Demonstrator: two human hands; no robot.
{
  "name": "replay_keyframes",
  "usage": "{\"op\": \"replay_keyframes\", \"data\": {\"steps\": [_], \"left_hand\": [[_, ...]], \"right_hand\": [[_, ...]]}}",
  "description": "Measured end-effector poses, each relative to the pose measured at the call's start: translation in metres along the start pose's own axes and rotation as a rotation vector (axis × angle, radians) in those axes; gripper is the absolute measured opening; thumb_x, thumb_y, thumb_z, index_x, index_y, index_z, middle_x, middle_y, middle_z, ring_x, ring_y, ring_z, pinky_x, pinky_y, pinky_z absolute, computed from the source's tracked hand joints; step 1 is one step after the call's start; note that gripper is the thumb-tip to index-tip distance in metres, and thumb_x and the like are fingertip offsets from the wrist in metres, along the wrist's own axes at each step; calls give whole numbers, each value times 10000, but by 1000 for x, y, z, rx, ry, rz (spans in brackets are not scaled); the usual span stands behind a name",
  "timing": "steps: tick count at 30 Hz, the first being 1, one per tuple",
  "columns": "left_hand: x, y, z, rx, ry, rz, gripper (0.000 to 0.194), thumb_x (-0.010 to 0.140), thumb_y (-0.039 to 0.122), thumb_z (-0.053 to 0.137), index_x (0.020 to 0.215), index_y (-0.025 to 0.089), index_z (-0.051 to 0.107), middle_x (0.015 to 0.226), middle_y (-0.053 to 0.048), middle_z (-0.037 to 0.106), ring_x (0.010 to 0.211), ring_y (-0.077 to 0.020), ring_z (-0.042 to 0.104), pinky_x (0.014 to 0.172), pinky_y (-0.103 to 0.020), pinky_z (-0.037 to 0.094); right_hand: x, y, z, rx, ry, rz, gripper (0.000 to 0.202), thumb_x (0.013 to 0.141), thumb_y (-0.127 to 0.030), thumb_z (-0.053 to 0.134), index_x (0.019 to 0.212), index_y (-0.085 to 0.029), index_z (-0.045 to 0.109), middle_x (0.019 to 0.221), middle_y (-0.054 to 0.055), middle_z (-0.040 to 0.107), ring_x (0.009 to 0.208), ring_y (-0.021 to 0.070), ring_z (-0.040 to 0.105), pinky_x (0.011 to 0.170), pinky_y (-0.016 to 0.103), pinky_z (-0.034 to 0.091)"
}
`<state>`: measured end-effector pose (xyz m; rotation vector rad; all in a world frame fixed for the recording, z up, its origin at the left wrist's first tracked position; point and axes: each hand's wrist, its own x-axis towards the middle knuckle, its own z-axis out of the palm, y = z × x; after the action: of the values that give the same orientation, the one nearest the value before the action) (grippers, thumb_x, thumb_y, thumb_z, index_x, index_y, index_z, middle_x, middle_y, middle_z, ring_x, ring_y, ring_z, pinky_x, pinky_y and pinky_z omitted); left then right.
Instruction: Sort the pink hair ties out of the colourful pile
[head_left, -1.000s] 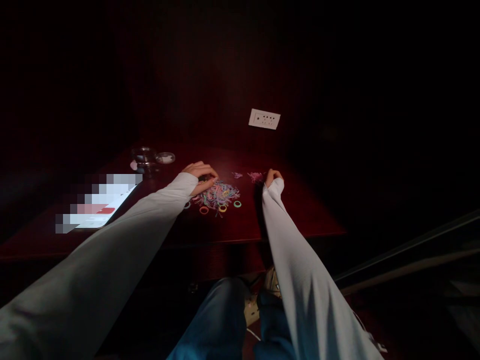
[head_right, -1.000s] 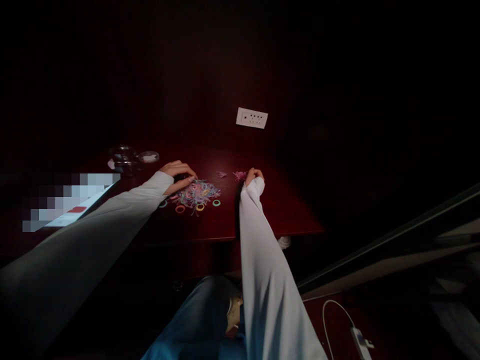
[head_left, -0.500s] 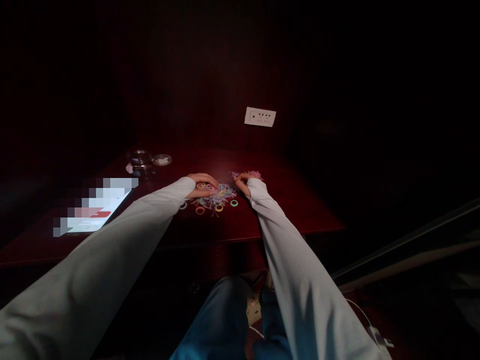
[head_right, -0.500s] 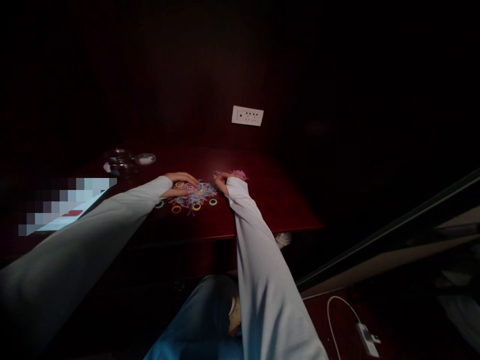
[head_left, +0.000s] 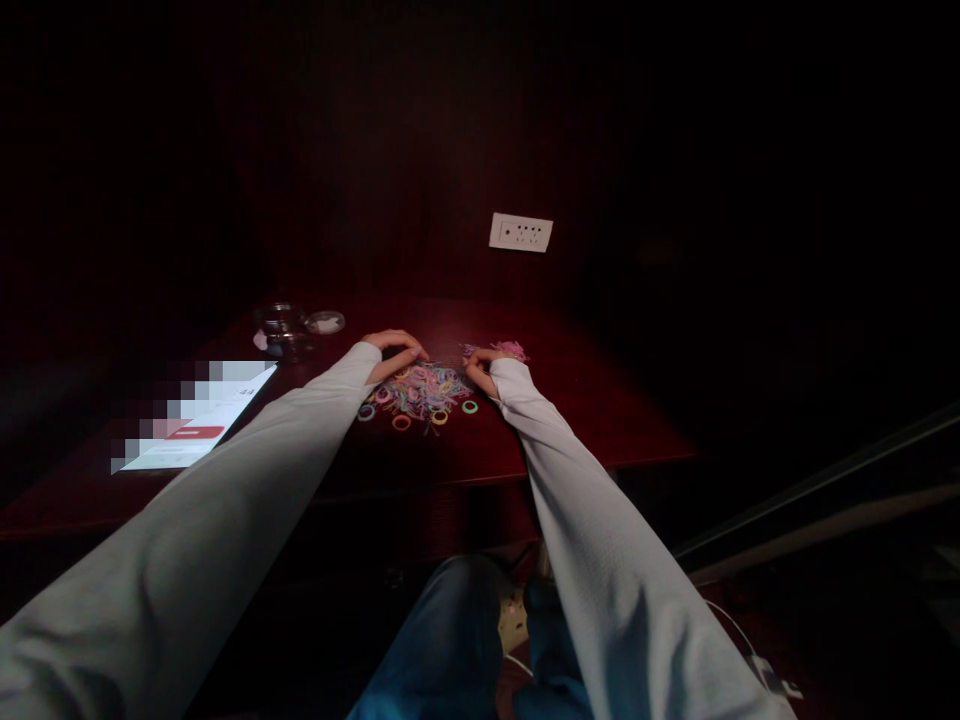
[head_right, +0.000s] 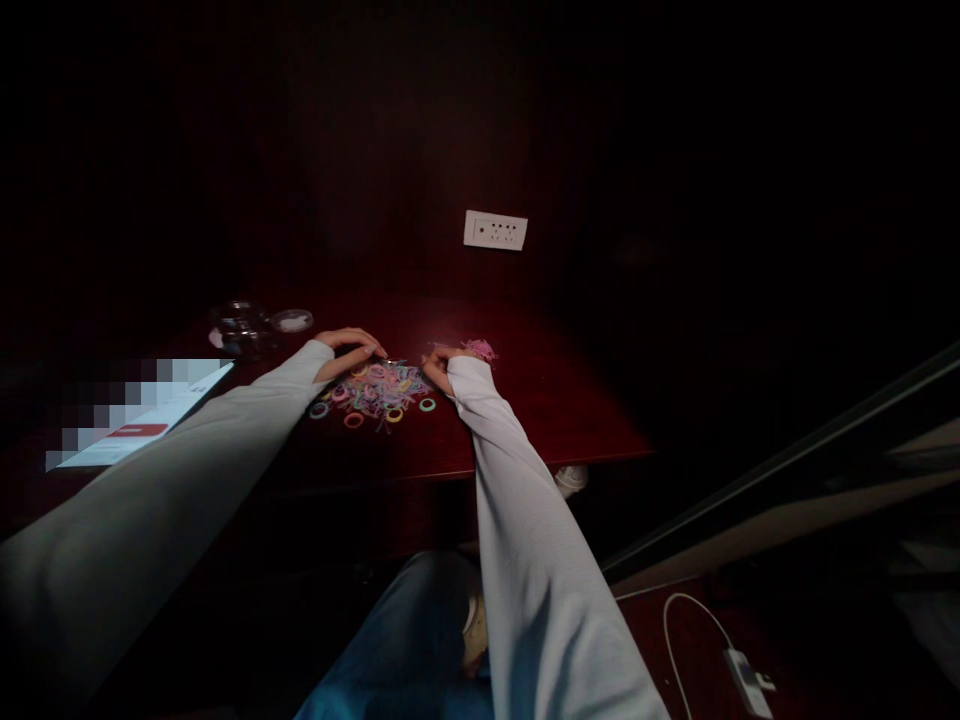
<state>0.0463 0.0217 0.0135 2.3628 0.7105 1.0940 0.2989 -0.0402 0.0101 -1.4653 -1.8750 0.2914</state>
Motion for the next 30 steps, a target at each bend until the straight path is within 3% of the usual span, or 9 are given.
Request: {"op": "replay_keyframes", "data": {"steps": [3, 11, 17, 23, 30], "left_hand": [[0, 0, -4, 86, 12, -12, 363, 977, 468, 537, 901, 215, 787, 989, -64, 790, 983, -243, 690, 963, -396, 519], [0, -6, 0, 228, -126, 87, 273, 917, 444, 615, 938, 220, 768, 1018, -54, 779, 961, -218, 645, 934, -363, 468], [0, -8, 0, 242, -98, 53, 311, 969, 425, 537, 919, 210, 756, 1025, -51, 776, 960, -214, 633, 937, -355, 457], [0, -6, 1, 211, -87, 59, 291, 956, 401, 541, 894, 207, 749, 991, -46, 777, 942, -214, 629, 933, -356, 455], [1, -3, 3, 193, -66, 68, 277, 936, 403, 554, 870, 214, 746, 978, -48, 777, 929, -221, 628, 910, -357, 460]], "right_hand": [[2, -2, 7, 134, -2, -8, 270, 850, -469, 610, 740, -226, 653, 620, -40, 545, 581, 117, 454, 588, 255, 322], [11, -8, 32, 391, -164, 31, 486, 734, -689, 719, 865, -221, 718, 552, -89, 439, 517, 96, 336, 524, 254, 237], [9, -9, 34, 364, -247, 30, 479, 663, -640, 805, 883, -225, 715, 569, -112, 384, 517, 79, 314, 530, 246, 223], [6, -12, 28, 332, -275, 6, 435, 688, -569, 807, 918, -205, 748, 609, -99, 408, 555, 73, 338, 563, 233, 239], [13, -10, 31, 395, -306, 54, 445, 693, -563, 822, 916, -182, 764, 549, -109, 334, 528, 72, 285, 553, 252, 203]]}}
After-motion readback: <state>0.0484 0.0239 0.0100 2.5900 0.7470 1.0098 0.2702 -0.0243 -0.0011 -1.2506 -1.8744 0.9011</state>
